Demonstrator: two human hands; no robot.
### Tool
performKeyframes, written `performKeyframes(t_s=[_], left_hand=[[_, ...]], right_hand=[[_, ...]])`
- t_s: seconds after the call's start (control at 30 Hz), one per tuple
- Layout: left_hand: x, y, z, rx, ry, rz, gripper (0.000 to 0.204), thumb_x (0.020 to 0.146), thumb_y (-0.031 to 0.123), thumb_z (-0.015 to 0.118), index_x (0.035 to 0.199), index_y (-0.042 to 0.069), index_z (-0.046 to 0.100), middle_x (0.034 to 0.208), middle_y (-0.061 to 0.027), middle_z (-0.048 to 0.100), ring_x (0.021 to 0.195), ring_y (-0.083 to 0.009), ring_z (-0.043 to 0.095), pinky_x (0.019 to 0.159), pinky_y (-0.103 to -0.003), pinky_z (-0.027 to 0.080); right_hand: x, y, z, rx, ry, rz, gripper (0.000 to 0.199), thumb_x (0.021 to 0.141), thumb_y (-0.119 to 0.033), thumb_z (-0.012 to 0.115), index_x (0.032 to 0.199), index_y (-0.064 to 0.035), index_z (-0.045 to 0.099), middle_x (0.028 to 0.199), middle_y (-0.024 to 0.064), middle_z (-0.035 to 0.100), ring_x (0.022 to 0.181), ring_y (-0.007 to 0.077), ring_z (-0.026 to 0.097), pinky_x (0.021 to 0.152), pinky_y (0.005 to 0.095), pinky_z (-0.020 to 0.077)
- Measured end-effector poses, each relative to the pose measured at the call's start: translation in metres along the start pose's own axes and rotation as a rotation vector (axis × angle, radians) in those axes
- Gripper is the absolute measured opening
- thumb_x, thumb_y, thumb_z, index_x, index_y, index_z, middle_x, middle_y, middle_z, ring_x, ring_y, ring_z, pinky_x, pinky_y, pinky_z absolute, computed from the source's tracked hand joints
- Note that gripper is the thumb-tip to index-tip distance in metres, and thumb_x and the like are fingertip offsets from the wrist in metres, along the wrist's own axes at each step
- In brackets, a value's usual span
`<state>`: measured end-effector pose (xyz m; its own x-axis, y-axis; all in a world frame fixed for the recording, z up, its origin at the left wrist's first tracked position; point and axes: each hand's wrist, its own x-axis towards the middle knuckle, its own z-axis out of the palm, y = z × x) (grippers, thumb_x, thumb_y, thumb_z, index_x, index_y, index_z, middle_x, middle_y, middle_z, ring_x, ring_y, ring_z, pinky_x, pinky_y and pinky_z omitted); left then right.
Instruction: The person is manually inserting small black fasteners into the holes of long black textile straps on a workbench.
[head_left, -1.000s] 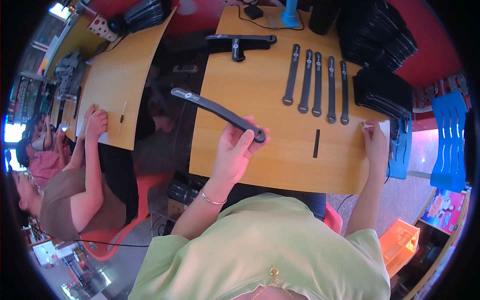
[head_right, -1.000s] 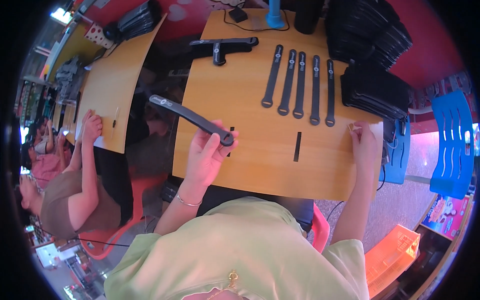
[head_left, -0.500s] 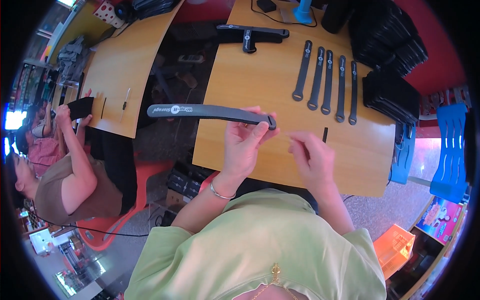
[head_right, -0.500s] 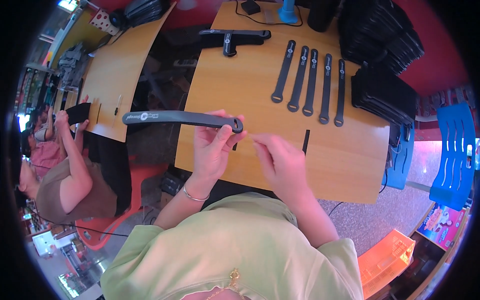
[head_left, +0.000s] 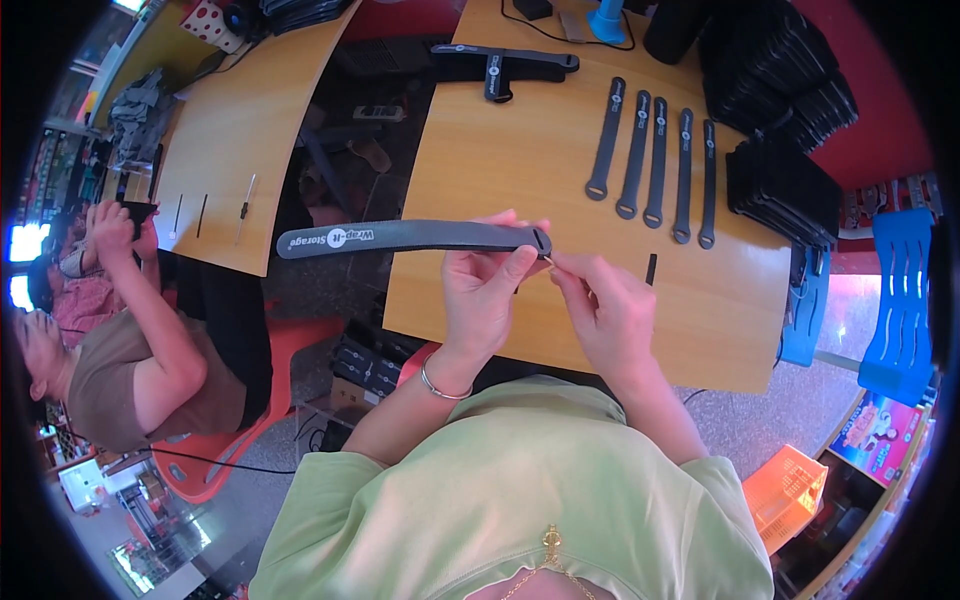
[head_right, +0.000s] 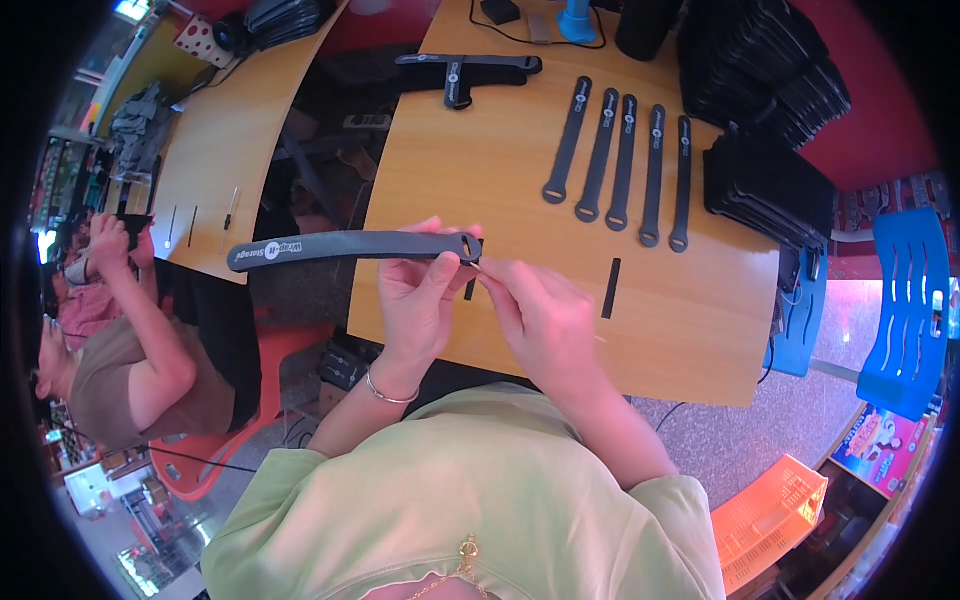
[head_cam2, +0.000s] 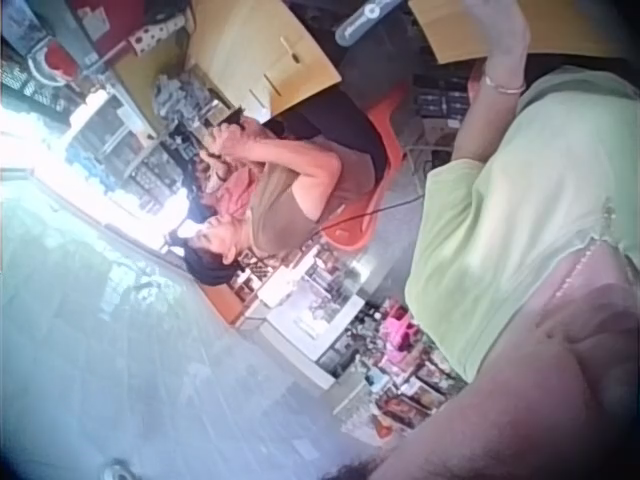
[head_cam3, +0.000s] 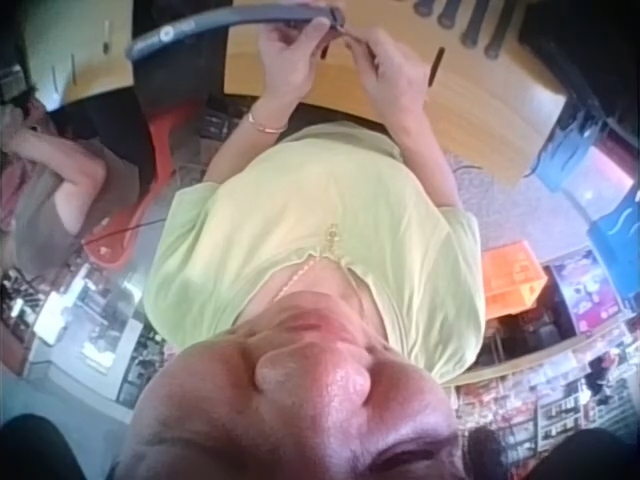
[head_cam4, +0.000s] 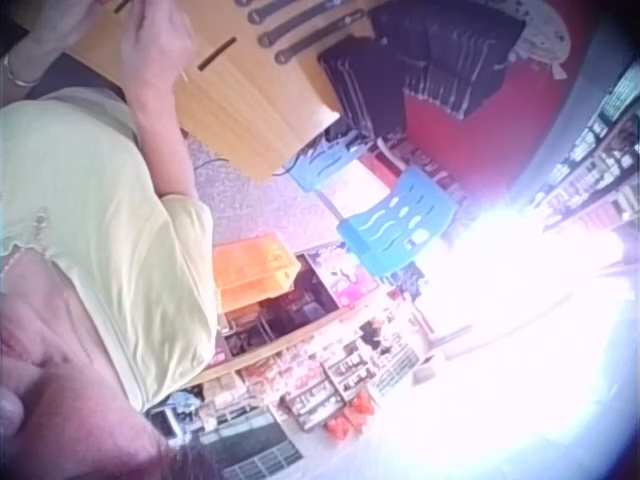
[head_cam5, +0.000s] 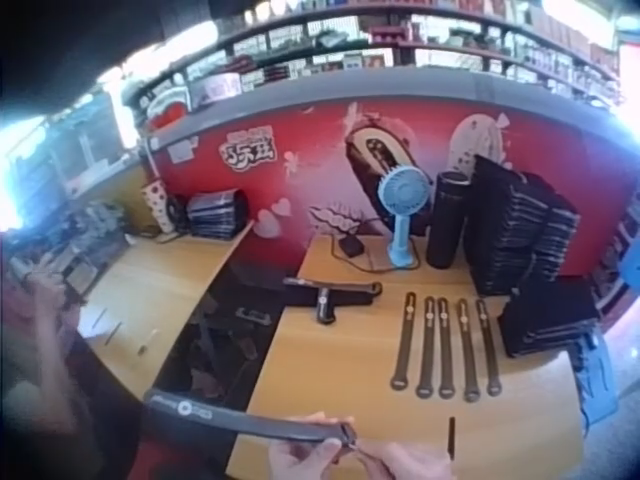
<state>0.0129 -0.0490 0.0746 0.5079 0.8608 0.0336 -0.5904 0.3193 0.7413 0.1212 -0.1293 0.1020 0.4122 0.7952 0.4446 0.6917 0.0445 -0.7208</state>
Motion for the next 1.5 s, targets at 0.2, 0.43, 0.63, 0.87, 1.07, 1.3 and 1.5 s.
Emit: performKeyframes(t_s=[0.2, 0.43, 0.63, 0.87, 1.07, 1.3, 1.5], left_hand=[[0.000, 0.001, -0.001, 0.020, -0.005, 0.016, 0.035, 0.082, -0.004, 0.062, 0.114, 0.003, 0.053, 0.102, -0.0083, 0.061, 0.104, -0.0256, 0.059, 0.086, -0.037, 0.053], [0.001, 0.001, -0.003, 0.056, -0.016, 0.036, 0.035, 0.081, -0.003, 0.064, 0.114, 0.002, 0.053, 0.102, -0.0086, 0.060, 0.103, -0.0245, 0.059, 0.085, -0.035, 0.053], [0.000, 0.001, -0.005, 0.224, -0.014, 0.088, 0.034, 0.081, -0.005, 0.063, 0.113, 0.000, 0.051, 0.103, -0.0096, 0.058, 0.102, -0.0209, 0.059, 0.079, -0.026, 0.051], [0.002, 0.000, -0.004, 0.345, -0.088, 0.218, 0.031, 0.083, -0.006, 0.059, 0.111, -0.001, 0.049, 0.106, -0.0132, 0.055, 0.101, -0.0196, 0.059, 0.082, -0.026, 0.049], [0.010, 0.006, -0.009, 0.401, -0.089, 0.164, 0.030, 0.084, -0.004, 0.059, 0.112, -0.002, 0.049, 0.103, -0.0129, 0.057, 0.095, -0.0192, 0.060, 0.081, -0.029, 0.052], [0.031, 0.030, -0.029, 0.293, -0.183, -0.268, 0.029, 0.086, 0.003, 0.060, 0.113, -0.003, 0.051, 0.094, -0.0085, 0.061, 0.089, -0.0151, 0.061, 0.079, -0.029, 0.053], [0.025, 0.017, -0.022, 0.332, -0.028, -0.342, 0.031, 0.085, 0.003, 0.062, 0.113, -0.002, 0.051, 0.097, -0.0096, 0.061, 0.089, -0.0154, 0.062, 0.079, -0.029, 0.053]], right_hand=[[0.000, -0.002, 0.001, 0.081, -0.010, 0.091, 0.010, 0.076, -0.005, 0.068, 0.084, -0.0053, 0.061, 0.069, 0.0099, 0.063, 0.059, 0.0235, 0.062, 0.051, 0.0313, 0.0471], [0.001, 0.002, 0.000, -0.059, -0.026, -0.040, 0.013, 0.074, 0.002, 0.067, 0.085, -0.0038, 0.063, 0.067, 0.0090, 0.063, 0.054, 0.0176, 0.059, 0.048, 0.0269, 0.0436], [0.003, -0.001, 0.001, -0.121, -0.046, -0.057, 0.009, 0.077, 0.001, 0.066, 0.083, -0.0034, 0.061, 0.067, 0.0081, 0.063, 0.052, 0.0137, 0.055, 0.047, 0.0250, 0.0416], [0.003, 0.001, 0.014, 0.679, -0.142, 0.586, 0.015, 0.086, -0.003, 0.058, 0.099, -0.0052, 0.053, 0.076, 0.0076, 0.067, 0.059, 0.0090, 0.061, 0.052, 0.0214, 0.0448], [0.007, 0.004, 0.021, 0.384, -0.050, 0.331, 0.015, 0.084, -0.004, 0.060, 0.098, -0.0051, 0.055, 0.073, 0.0081, 0.066, 0.058, 0.0121, 0.061, 0.052, 0.0237, 0.0456], [0.007, 0.013, 0.016, 0.071, -0.126, 0.033, 0.012, 0.082, -0.006, 0.063, 0.093, -0.0054, 0.059, 0.073, 0.0096, 0.065, 0.062, 0.0205, 0.065, 0.054, 0.0286, 0.0486], [0.007, 0.015, 0.020, 0.199, -0.098, 0.175, 0.016, 0.081, -0.007, 0.064, 0.096, -0.0062, 0.061, 0.074, 0.0098, 0.066, 0.064, 0.0201, 0.066, 0.055, 0.0277, 0.0497]])
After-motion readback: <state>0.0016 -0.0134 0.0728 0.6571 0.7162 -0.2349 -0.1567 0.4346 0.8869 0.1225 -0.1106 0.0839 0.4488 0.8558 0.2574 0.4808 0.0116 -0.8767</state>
